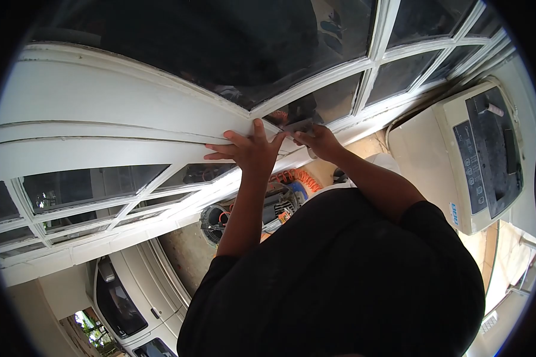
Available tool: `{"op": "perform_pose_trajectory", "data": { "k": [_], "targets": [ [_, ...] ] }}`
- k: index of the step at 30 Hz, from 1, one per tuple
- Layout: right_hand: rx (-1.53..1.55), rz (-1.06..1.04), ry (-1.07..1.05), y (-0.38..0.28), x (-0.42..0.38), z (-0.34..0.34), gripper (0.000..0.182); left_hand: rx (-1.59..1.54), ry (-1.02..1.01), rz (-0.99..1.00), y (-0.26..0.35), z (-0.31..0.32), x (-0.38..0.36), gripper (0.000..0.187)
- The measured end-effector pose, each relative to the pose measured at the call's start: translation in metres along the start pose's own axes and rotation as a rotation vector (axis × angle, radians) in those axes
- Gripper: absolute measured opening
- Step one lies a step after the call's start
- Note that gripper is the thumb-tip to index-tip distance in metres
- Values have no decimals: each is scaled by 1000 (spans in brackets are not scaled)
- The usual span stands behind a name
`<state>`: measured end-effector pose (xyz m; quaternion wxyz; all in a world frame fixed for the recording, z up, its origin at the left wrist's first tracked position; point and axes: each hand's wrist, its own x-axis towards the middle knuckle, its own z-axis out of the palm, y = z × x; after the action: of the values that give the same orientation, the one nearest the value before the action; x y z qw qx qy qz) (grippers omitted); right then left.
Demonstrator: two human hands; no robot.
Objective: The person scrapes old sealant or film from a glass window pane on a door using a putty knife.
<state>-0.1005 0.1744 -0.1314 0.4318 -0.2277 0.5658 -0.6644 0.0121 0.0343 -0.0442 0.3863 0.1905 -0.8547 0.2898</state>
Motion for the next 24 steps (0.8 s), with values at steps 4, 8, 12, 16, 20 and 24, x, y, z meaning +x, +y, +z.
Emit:
{"op": "perform_pose_trajectory", "data": {
  "k": [4,8,12,16,20,24],
  "targets": [
    [60,1,-53,-4,-2,1,29,-1,-16,3,0,-2,-2,130],
    [59,-35,-18,1,4,1,33,2,-13,-1,1,-2,0,129],
    [12,10,-1,3,3,0,34,-4,-13,0,1,-2,-1,130],
    [87,-34,-13,-4,3,2,33,-52,-11,-15,1,0,-1,117],
    [31,-3,-19,7,2,-3,30,-110,-4,-33,1,2,-5,104],
    [118,-91,-81,-2,3,-1,28,-98,-26,-33,1,1,-4,101]
  ]
}}
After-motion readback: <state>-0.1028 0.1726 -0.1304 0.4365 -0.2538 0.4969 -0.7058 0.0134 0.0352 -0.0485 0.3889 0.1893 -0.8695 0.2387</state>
